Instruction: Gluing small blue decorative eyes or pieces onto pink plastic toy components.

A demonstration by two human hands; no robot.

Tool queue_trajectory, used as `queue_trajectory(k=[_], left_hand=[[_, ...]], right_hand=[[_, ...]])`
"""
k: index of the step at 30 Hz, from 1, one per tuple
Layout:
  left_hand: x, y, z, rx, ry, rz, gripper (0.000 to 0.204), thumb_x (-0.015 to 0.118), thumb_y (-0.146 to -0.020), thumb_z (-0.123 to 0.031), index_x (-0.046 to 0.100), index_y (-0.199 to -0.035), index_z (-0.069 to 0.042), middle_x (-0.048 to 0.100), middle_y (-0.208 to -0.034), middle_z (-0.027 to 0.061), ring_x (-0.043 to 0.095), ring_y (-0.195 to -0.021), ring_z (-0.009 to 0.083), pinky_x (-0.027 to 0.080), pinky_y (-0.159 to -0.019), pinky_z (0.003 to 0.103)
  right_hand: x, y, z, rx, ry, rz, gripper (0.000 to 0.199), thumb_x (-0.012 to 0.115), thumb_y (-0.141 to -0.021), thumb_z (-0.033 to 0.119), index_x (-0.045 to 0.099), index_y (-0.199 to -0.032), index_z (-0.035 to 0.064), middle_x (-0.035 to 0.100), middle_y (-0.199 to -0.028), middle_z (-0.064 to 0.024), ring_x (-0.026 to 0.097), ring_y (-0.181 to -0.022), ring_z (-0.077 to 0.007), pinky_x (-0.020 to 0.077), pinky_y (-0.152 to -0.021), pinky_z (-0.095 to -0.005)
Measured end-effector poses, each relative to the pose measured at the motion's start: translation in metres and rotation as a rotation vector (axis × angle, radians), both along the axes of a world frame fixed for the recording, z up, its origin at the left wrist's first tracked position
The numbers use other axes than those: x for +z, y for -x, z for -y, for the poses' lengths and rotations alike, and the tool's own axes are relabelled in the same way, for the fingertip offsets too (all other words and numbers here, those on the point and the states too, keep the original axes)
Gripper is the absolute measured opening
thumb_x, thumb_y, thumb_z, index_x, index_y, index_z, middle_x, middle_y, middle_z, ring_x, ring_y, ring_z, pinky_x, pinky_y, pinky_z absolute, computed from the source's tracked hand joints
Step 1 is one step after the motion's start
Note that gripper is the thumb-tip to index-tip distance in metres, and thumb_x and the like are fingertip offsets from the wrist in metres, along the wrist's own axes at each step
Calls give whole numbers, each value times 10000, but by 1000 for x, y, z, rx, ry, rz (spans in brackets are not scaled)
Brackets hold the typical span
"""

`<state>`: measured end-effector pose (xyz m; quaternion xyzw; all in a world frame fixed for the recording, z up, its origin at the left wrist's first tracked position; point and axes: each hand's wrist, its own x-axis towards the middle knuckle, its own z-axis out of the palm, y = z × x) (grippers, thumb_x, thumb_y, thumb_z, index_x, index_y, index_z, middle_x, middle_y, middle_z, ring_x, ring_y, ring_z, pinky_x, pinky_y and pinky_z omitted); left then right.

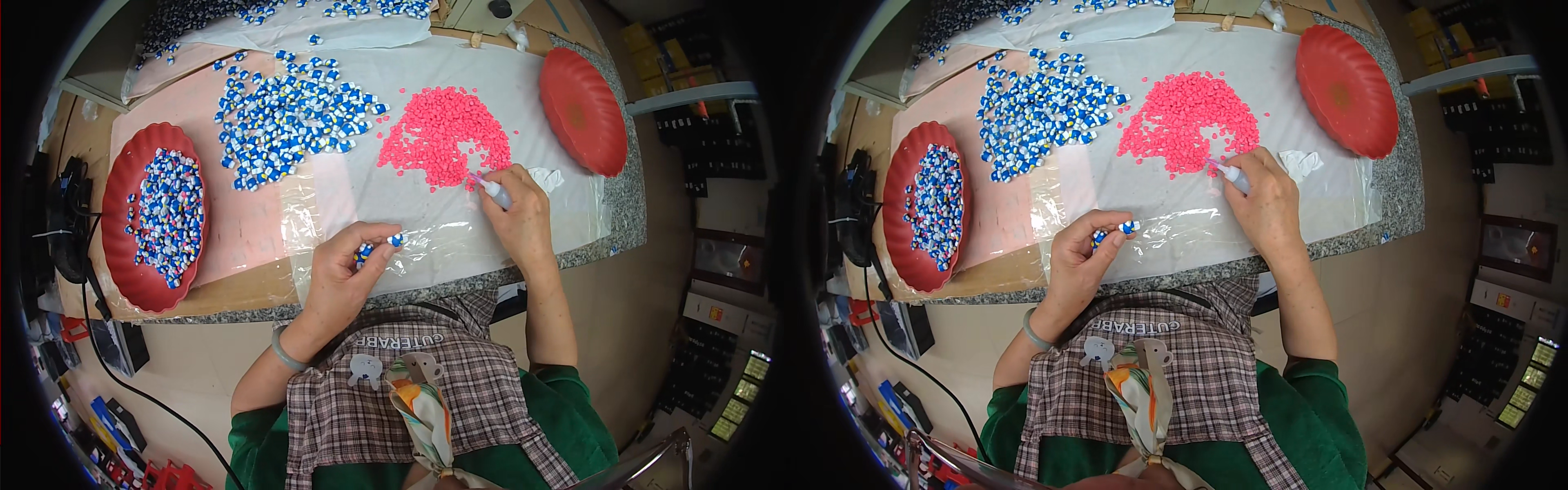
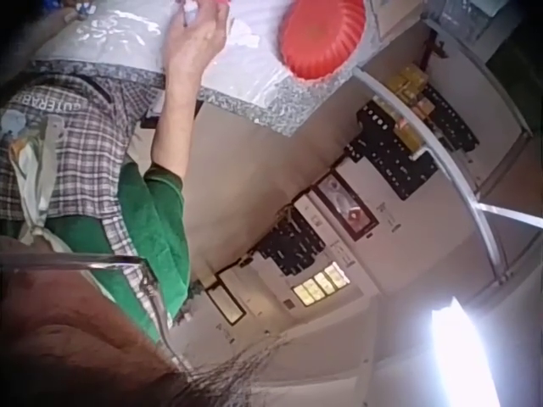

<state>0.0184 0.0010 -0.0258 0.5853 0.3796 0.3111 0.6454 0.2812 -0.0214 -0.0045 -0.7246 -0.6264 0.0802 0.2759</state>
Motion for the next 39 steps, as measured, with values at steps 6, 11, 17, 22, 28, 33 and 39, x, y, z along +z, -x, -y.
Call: queue_trajectory(k=[6, 11, 17, 22, 28, 33, 39], left_hand=[[0, 1, 1, 8, 9, -2, 210, 580, -940, 23, 620, -1146, 41, 640, -1078, 85, 631, -962, 117, 497, -824, 219], [0, -1, 0, -6, 5, 21, 209, 580, -942, 24, 623, -1146, 37, 640, -1065, 77, 625, -962, 109, 492, -824, 216], [6, -5, 0, 2, -173, -27, 194, 620, -914, -2, 660, -1104, 0, 648, -957, 65, 571, -797, 87, 453, -680, 211], [10, -5, 0, 0, -275, -101, 220, 651, -856, 11, 665, -1072, -24, 667, -895, 117, 655, -744, 219, 499, -634, 287], [3, -7, 0, 4, -361, -85, 213, 657, -853, 10, 655, -1063, -22, 662, -893, 126, 662, -751, 244, 513, -631, 309], [5, -9, 3, 20, -418, -92, 188, 652, -860, 8, 646, -1047, -11, 663, -904, 131, 664, -761, 257, 521, -641, 322], [2, -6, 2, 24, -383, -64, 208, 648, -874, 6, 673, -1076, -37, 664, -868, 96, 614, -723, 178, 456, -607, 261]], right_hand=[[1, 0, -1, 58, -20, -37, 93, 653, -802, -8, 618, -888, -8, 627, -832, -97, 624, -736, -231, 495, -687, -330], [12, 16, 8, 76, 140, -674, 60, 642, -829, -24, 596, -856, 5, 620, -830, -34, 608, -727, -117, 499, -645, -275], [17, 55, 14, 179, 296, -1011, 141, 661, -841, -59, 560, -904, 17, 620, -836, -40, 598, -698, -84, 502, -608, -231], [17, 65, 14, 167, 347, -944, 186, 708, -831, -24, 550, -913, 29, 623, -800, -28, 590, -675, -79, 503, -599, -234], [17, 67, 13, 186, 358, -816, 191, 714, -827, -9, 551, -918, 28, 625, -776, -24, 589, -652, -74, 504, -588, -236], [11, 69, 15, 214, 320, -742, 185, 713, -826, -5, 565, -932, 25, 631, -789, -19, 590, -653, -70, 498, -584, -227], [16, 74, 13, 320, 150, -516, 228, 730, -801, -13, 592, -980, 17, 677, -857, -58, 644, -751, -109, 522, -704, -257]])
